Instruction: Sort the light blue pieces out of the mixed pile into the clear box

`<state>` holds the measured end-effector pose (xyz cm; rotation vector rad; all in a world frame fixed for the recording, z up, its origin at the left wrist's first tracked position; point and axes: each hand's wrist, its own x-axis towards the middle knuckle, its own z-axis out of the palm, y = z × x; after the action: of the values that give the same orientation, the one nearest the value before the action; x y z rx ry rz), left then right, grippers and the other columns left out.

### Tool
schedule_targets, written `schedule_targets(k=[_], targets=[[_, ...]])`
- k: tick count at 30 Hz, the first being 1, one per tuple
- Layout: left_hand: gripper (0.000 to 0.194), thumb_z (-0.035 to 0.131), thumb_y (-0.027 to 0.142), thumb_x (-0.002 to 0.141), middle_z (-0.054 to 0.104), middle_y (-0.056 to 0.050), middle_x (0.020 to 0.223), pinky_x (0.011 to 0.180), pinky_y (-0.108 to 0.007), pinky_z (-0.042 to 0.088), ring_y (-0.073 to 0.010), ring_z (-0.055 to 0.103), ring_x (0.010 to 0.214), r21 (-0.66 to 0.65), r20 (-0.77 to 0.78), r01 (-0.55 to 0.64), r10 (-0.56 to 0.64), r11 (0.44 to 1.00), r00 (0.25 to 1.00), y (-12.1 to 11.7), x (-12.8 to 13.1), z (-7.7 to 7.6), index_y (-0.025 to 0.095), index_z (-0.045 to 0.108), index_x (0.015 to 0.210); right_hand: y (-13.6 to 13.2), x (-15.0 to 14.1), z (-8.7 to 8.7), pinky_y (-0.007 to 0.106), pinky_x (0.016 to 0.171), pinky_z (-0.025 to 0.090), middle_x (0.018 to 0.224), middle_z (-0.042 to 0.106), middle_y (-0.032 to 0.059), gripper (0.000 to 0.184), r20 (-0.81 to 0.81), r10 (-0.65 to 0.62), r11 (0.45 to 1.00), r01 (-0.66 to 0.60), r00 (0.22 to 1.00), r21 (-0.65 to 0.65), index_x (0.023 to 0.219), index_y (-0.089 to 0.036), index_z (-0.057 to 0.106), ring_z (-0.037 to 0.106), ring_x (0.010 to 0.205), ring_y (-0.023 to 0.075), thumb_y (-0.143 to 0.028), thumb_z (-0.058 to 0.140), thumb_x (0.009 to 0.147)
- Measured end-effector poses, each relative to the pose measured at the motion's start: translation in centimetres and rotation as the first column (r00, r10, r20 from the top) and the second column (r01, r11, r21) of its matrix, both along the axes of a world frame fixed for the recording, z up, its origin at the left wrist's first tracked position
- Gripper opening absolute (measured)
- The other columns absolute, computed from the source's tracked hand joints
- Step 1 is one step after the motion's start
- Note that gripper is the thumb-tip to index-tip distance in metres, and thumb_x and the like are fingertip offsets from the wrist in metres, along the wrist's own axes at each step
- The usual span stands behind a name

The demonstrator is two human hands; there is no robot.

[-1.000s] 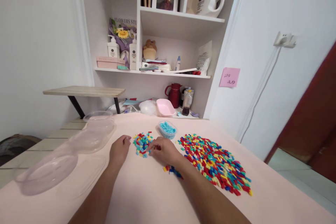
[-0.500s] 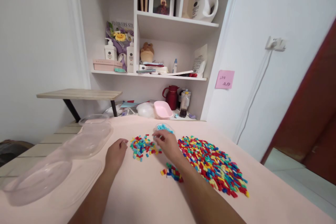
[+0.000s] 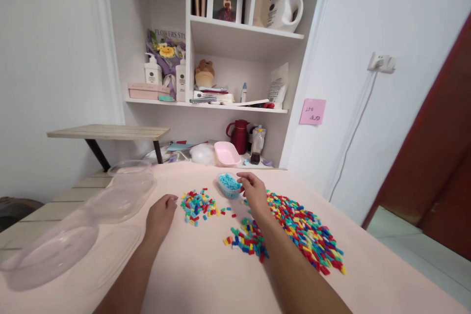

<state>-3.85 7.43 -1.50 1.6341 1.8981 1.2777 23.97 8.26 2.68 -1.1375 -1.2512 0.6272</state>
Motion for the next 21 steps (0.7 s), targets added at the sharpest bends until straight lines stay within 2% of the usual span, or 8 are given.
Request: schedule_targets(k=[2, 3, 6, 8, 11, 17, 21], targets=[[0.03, 0.04, 0.03, 0.08, 0.074, -0.002, 0.081, 0.071, -0.028, 0.049, -0.0193, 0.069, 0.081, 0.0, 0.001, -0.002, 0.002, 1.0, 1.0, -0.1, 0.1, 0.1, 0.023, 0.068, 0.089, -0.8, -1.5, -0.3, 0.025, 0.056, 0.046, 0.083, 0.068, 0.0026, 0.03, 0.196, 0.11, 0.993, -0.114, 0.974, 0.008, 0.097, -0.019, 0.069, 0.06, 0.06, 0.0141, -0.024, 0.045, 0.08], [0.03, 0.04, 0.03, 0.08, 0.075, -0.002, 0.082, 0.07, -0.027, 0.049, -0.0192, 0.069, 0.081, 0.0, 0.0, -0.004, 0.004, 1.0, 1.0, -0.1, 0.1, 0.1, 0.023, 0.068, 0.089, -1.3, -2.4, -0.5, 0.026, 0.062, 0.047, 0.083, 0.069, 0.0021, 0.029, 0.314, 0.165, 0.984, -0.178, 0.935, 0.014, 0.095, -0.02, 0.07, 0.062, 0.066, 0.0148, -0.02, 0.045, 0.08], [0.03, 0.04, 0.028, 0.08, 0.075, -0.003, 0.082, 0.07, -0.027, 0.049, -0.0187, 0.069, 0.079, 0.001, -0.003, -0.005, 0.005, 1.0, 1.0, -0.3, 0.3, 0.3, 0.023, 0.068, 0.088, -2.9, -5.3, -1.5, 0.027, 0.083, 0.045, 0.093, 0.07, 0.0013, 0.029, 0.617, 0.289, 0.93, -0.367, 0.732, -0.001, 0.092, -0.025, 0.073, 0.063, 0.089, 0.0167, -0.013, 0.05, 0.078], [0.03, 0.04, 0.028, 0.079, 0.075, -0.002, 0.081, 0.07, -0.027, 0.049, -0.0184, 0.069, 0.078, 0.002, -0.007, -0.007, 0.007, 1.0, 1.0, -0.5, 0.4, 0.4, 0.023, 0.069, 0.088, -3.7, -6.7, -2.0, 0.027, 0.087, 0.043, 0.101, 0.069, 0.0004, 0.029, 0.71, 0.335, 0.903, -0.427, 0.62, -0.052, 0.098, -0.029, 0.073, 0.061, 0.096, 0.017, -0.015, 0.056, 0.079], [0.029, 0.042, 0.027, 0.077, 0.075, -0.002, 0.08, 0.071, -0.026, 0.048, -0.0184, 0.069, 0.08, 0.005, -0.013, -0.013, 0.013, 1.0, 1.0, -0.6, 0.4, 0.5, 0.023, 0.069, 0.089, -4.2, -7.6, -2.3, 0.026, 0.084, 0.042, 0.102, 0.066, 0.0006, 0.028, 0.767, 0.373, 0.884, -0.452, 0.522, -0.122, 0.102, -0.031, 0.071, 0.059, 0.096, 0.017, -0.018, 0.062, 0.079], [0.031, 0.041, 0.028, 0.078, 0.075, -0.003, 0.084, 0.072, -0.027, 0.049, -0.0187, 0.069, 0.081, -0.002, -0.006, -0.011, 0.011, 1.0, 1.0, -0.3, 0.2, 0.2, 0.022, 0.069, 0.091, -3.5, -6.1, -1.7, 0.022, 0.069, 0.039, 0.086, 0.067, -0.002, 0.019, 0.771, 0.417, 0.882, -0.42, 0.482, -0.215, 0.088, -0.026, 0.071, 0.06, 0.08, 0.0142, -0.015, 0.063, 0.074], [0.031, 0.041, 0.029, 0.079, 0.075, -0.003, 0.083, 0.072, -0.027, 0.049, -0.0188, 0.069, 0.081, 0.0, -0.001, -0.012, 0.012, 1.0, 1.0, -0.1, 0.1, 0.0, 0.023, 0.069, 0.091, -3.2, -5.2, -1.6, 0.022, 0.066, 0.037, 0.083, 0.067, -0.0025, 0.027, 0.775, 0.409, 0.894, -0.384, 0.482, -0.233, 0.093, -0.027, 0.071, 0.059, 0.077, 0.0143, -0.013, 0.061, 0.073]])
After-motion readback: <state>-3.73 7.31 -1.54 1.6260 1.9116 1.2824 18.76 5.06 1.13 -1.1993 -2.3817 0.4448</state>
